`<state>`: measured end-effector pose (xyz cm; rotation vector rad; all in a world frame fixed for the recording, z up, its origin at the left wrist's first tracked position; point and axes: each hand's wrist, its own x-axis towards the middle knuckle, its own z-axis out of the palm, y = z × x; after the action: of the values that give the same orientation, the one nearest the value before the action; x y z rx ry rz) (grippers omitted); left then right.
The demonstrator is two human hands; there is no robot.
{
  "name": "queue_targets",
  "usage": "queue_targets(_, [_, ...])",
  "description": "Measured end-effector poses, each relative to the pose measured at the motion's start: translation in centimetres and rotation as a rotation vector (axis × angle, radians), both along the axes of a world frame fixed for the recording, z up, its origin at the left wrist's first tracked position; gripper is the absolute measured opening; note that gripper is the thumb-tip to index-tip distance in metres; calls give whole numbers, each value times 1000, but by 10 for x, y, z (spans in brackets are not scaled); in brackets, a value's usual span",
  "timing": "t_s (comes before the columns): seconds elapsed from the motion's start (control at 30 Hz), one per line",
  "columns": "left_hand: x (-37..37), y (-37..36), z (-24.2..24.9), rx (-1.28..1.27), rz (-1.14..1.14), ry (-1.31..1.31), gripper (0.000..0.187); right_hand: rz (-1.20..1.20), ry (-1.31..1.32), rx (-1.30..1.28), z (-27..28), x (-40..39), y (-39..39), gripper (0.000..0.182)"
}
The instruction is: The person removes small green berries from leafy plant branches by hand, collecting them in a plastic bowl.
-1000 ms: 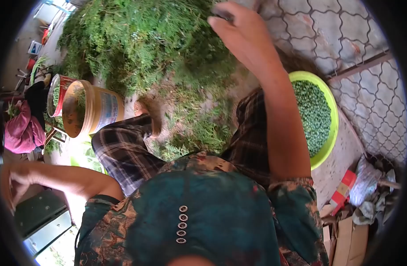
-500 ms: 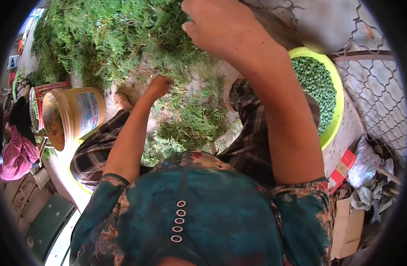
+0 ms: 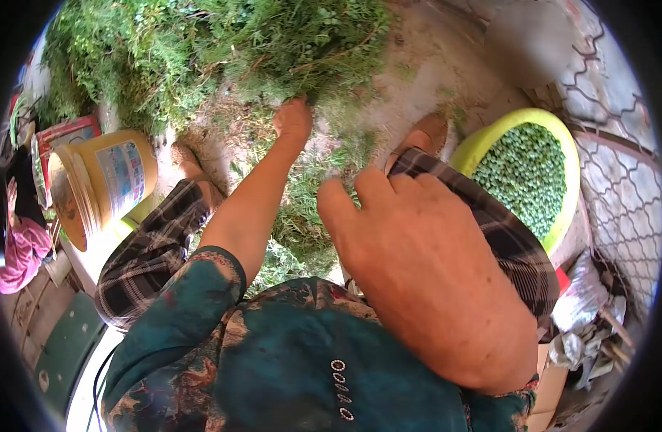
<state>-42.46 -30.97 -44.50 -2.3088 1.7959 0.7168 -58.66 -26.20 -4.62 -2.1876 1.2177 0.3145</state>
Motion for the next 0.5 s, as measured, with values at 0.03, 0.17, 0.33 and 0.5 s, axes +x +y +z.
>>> queue_targets(0.03, [-2, -2, 16, 36, 37, 39, 27, 18, 14, 15, 1, 1, 1, 35])
queue_targets(0.17, [-9, 31, 53, -171, -43, 140, 25, 13, 22, -40, 2, 4, 4, 39])
queue_targets(0.33, [-2, 81, 56, -433, 124, 612, 28, 18, 30, -13, 8, 6, 9, 39])
queue_targets(0.5, [59, 72, 44, -260, 975, 968, 28, 13, 9, -37, 11, 7, 14, 40])
